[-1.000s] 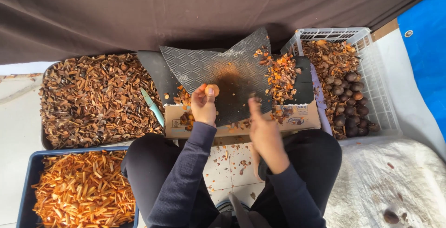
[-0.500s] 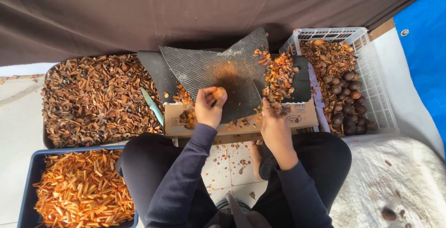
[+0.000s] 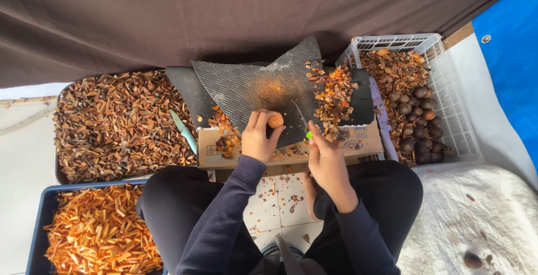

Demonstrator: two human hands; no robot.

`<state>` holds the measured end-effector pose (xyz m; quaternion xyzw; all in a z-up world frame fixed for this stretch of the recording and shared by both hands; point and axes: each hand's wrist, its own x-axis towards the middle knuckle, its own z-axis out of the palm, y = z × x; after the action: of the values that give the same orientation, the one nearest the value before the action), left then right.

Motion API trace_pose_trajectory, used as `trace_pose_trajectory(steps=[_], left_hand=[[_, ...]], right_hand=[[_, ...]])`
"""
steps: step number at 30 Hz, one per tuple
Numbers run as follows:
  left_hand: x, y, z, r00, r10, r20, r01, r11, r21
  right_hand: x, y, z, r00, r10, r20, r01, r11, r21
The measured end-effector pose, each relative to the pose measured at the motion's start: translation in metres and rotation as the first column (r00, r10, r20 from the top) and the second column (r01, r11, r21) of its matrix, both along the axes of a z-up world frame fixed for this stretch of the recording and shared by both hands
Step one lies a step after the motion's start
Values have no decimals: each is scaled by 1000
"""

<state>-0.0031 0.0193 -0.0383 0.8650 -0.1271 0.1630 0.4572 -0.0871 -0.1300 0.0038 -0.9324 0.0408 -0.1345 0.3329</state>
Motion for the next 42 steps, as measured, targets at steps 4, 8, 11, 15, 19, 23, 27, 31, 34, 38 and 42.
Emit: trace_pose_trajectory(steps=[4, 8, 11, 15, 19, 23, 27, 31, 34, 38, 42], left_hand=[[1, 9, 9, 999, -37, -18, 38, 999, 23], [7, 16, -7, 995, -58, -82, 57, 998, -16], [5, 20, 10, 990, -73, -122, 80, 995, 54], [8, 28, 18, 979, -187, -75, 192, 980, 61], [18, 30, -15, 968, -222, -121, 228, 973, 38], [12, 16, -25, 994, -80, -74, 77, 996, -40], [6, 9, -13, 999, -30, 12, 32, 986, -162], [6, 13, -3, 997, -80, 24, 83, 972, -219], [4, 14, -1, 996, -68, 65, 78, 984, -160], [3, 15, -6, 990, -7, 143, 25, 991, -129], [2, 13, -16, 983, 30, 183, -11, 995, -104]], right_hand=[[0, 13, -1, 1000, 23, 13, -24, 998, 56], [1, 22, -4, 997, 71, 27, -74, 990, 118], [3, 22, -4, 997, 82, -13, -79, 986, 144], [8, 23, 14, 995, 91, -38, -80, 972, 221], [6, 27, 8, 994, 99, -42, -87, 969, 229], [13, 26, 4, 997, 70, 24, -70, 998, 7], [20, 25, -4, 995, 68, 75, -67, 998, -15], [15, 33, -4, 993, 94, 73, -96, 995, 29], [11, 39, 4, 989, 141, 36, -142, 990, 8], [9, 43, 7, 990, 133, 39, -126, 983, -130], [2, 51, 10, 993, 112, 32, -101, 965, -241]])
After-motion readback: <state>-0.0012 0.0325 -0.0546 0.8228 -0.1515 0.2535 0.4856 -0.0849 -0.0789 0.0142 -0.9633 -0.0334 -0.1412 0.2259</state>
